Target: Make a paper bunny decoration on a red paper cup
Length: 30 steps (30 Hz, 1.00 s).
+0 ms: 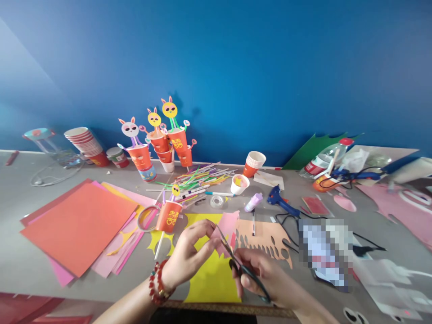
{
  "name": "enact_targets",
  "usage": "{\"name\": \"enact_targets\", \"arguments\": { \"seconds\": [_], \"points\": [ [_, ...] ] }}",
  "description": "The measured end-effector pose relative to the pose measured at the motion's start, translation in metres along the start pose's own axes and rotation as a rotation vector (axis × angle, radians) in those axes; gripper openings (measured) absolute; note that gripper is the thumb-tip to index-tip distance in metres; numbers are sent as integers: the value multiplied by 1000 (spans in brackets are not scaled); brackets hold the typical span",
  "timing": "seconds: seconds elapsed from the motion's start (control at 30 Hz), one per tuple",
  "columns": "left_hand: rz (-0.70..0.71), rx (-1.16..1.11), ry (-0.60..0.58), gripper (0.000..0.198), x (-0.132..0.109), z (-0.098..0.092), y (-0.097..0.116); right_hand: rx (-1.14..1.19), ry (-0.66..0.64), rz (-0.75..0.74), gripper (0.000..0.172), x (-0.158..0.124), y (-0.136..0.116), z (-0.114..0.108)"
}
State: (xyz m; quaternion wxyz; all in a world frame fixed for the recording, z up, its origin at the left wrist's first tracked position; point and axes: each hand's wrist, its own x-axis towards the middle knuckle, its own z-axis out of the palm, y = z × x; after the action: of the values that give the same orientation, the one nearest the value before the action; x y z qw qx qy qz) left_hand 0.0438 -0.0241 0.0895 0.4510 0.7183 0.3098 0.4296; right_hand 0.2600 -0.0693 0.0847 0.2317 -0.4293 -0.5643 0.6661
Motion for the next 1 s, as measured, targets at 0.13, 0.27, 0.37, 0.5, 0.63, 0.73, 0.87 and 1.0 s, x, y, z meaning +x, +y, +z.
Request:
{"name": "enact_targets", "arguments": {
  "seconds": [0.13, 0.27, 0.37, 0.5, 0.63, 0.73, 0.87, 1.0],
  "points": [
    [-44, -100, -42, 26, 0, -2, 0, -66, 56, -22, 64, 5, 11, -2],
    [-77, -157, -56, 28, 1, 0, 1, -83, 72, -48, 64, 10, 18, -4],
    [-84, -172, -57, 29, 1, 1, 0, -86, 73, -47, 66, 12, 20, -4],
    [-95, -171, -67, 29, 1, 0, -2, -54, 106, 16, 68, 14, 19, -3],
    [-118, -158, -65, 30, 1, -1, -2, -35, 102, -1, 67, 15, 20, -4],
    [-125, -152, -65, 31, 2, -1, 0, -33, 84, -22, 68, 16, 22, -5],
    [-121, -142, -65, 31, 2, 0, 0, -29, 98, -7, 67, 16, 22, -5],
    [-113, -141, -73, 32, 3, 0, -1, -17, 113, 21, 66, 17, 24, -4]
  ]
}}
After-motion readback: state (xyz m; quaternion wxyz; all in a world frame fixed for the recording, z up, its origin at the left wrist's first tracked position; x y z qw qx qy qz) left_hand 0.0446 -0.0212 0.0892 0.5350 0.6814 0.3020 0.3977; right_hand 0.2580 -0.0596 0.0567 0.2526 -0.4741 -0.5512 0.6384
